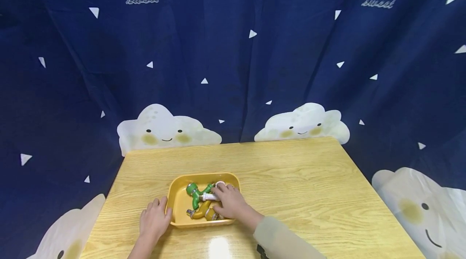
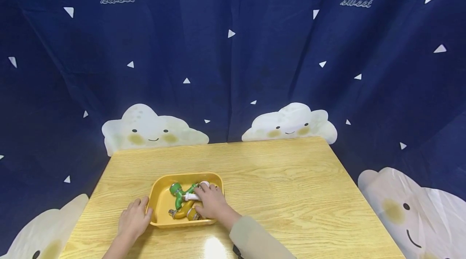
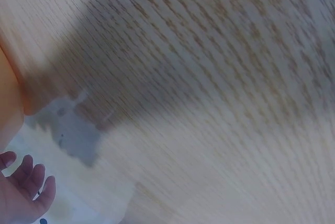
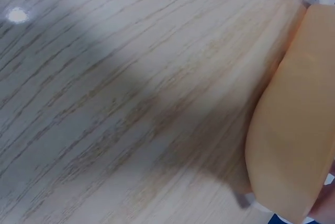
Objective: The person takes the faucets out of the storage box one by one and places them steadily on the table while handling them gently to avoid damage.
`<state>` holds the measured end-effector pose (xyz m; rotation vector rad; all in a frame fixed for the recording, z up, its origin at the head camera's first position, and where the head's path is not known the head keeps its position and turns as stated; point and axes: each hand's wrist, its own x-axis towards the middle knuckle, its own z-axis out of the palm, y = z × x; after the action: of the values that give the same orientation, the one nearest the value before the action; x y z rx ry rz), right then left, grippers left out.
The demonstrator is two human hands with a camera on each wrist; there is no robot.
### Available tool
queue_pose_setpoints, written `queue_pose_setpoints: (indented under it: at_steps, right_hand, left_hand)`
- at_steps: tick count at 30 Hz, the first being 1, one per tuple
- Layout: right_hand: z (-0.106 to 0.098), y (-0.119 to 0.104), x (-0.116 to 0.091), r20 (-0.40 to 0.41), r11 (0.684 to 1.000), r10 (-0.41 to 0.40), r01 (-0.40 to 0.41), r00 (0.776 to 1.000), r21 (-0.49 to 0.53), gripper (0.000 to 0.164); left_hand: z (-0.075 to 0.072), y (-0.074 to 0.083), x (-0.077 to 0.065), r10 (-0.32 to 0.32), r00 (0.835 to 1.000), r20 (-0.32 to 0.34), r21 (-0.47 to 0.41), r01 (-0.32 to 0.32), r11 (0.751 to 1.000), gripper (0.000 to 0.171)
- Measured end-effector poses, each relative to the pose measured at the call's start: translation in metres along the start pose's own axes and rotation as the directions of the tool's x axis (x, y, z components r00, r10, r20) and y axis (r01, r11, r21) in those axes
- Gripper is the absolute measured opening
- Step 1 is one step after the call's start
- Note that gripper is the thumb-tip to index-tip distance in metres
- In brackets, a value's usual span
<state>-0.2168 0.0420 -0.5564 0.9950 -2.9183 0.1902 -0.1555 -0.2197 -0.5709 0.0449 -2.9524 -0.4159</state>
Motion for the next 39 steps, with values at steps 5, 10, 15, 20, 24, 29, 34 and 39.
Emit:
queue_pose_setpoints:
  at_steps: [5,10,15,20,24,29,34,39]
  right_hand:
    - [0.003,-0.001,0.000,0.014,0.999,-0.008,0.009,1.000,-0.034,0.047]
    - [0.003,-0.002,-0.001,0.019,1.000,-0.002,0.003,1.000,-0.029,0.044]
    - [0.004,-0.003,-0.001,0.005,0.999,0.001,0.000,1.000,-0.038,0.041]
    - [0.004,-0.006,0.002,0.020,0.998,0.013,-0.012,1.000,-0.066,0.040]
    - [0.004,-0.009,0.006,0.043,0.994,0.035,-0.030,0.998,-0.103,0.038]
    - [0.005,-0.010,0.009,0.032,0.990,0.066,-0.061,0.997,-0.123,0.033]
    - [0.006,-0.011,0.010,0.008,0.993,0.079,-0.078,0.997,-0.094,0.030]
    - [0.006,-0.011,0.011,0.004,0.993,0.079,-0.078,0.997,-0.092,0.027]
  left_hand:
    - [0.000,0.001,0.000,-0.001,1.000,0.005,-0.001,0.001,1.000,0.036]
    - [0.001,0.001,-0.001,-0.003,1.000,0.000,-0.008,0.003,1.000,0.036]
    - [0.003,0.001,0.000,-0.001,1.000,-0.001,-0.008,0.001,1.000,0.035]
    - [0.003,0.001,0.000,-0.003,1.000,0.007,-0.009,0.003,1.000,0.034]
    - [0.002,0.000,0.000,-0.005,1.000,0.013,-0.008,0.005,1.000,0.035]
    - [0.002,0.000,0.000,-0.006,1.000,0.017,-0.012,0.006,1.000,0.036]
    - [0.002,0.000,-0.001,-0.004,1.000,0.012,-0.017,0.005,1.000,0.036]
    - [0.002,0.000,-0.001,-0.005,1.000,0.012,-0.012,0.006,1.000,0.036]
